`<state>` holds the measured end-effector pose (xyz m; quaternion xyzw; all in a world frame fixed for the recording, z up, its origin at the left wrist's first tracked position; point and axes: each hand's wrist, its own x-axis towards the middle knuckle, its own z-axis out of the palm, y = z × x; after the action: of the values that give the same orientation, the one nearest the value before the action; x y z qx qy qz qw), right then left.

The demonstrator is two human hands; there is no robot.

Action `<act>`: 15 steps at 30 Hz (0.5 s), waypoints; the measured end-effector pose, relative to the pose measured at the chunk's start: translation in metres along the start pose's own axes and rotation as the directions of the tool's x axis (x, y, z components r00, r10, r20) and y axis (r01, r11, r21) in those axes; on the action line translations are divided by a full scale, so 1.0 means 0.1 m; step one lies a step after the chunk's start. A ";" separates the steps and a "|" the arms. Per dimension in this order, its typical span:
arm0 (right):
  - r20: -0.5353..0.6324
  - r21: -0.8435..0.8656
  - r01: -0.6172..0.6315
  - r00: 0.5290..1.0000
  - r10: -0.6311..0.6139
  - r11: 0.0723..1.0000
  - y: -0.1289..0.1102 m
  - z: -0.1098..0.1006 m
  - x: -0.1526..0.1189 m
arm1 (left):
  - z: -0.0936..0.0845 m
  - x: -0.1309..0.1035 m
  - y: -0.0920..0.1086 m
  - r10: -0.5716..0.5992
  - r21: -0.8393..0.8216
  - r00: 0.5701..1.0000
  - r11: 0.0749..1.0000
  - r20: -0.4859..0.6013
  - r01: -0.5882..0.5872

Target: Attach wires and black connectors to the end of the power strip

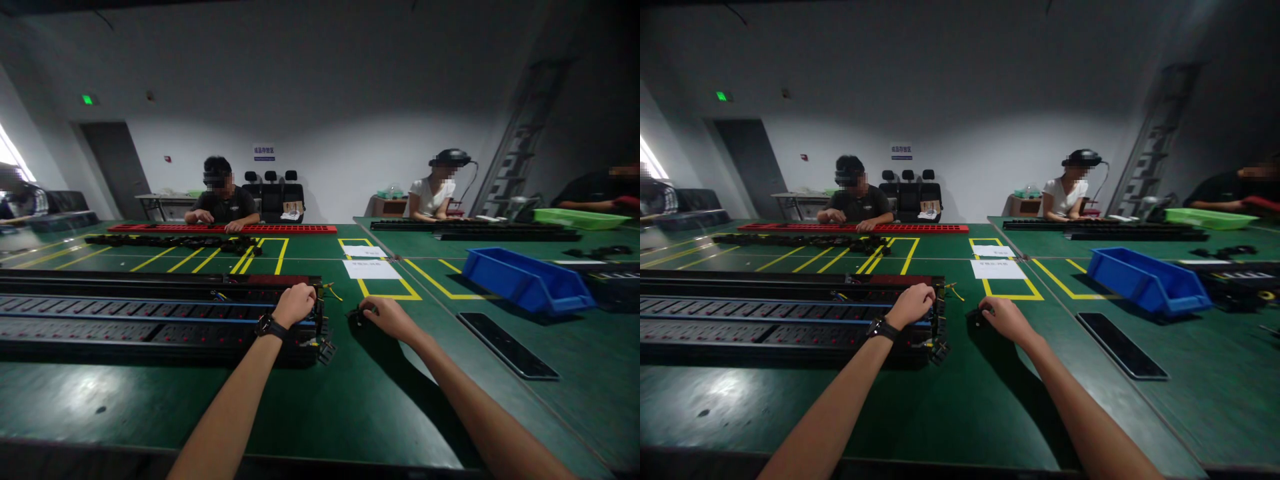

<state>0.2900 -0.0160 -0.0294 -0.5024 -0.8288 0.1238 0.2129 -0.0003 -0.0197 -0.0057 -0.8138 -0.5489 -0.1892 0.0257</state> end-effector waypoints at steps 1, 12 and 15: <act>-0.001 -0.010 -0.015 1.000 0.015 1.000 0.00 -0.01 0.00 | 0.00 0.00 0.00 -0.001 0.000 1.000 1.000 0.000 0.001; 0.007 -0.100 -0.143 0.990 0.144 0.985 0.07 -0.01 0.00 | -0.03 -0.01 0.02 -0.008 -0.011 1.000 1.000 0.019 0.008; 0.022 -0.095 -0.125 0.992 0.127 0.988 0.08 0.00 0.01 | -0.04 -0.01 0.02 -0.011 -0.017 1.000 1.000 0.022 0.012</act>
<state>0.2958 -0.0120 -0.0324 -0.5613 -0.8033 0.1051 0.1692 0.0000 -0.0219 -0.0020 -0.8128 -0.5522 -0.1852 0.0119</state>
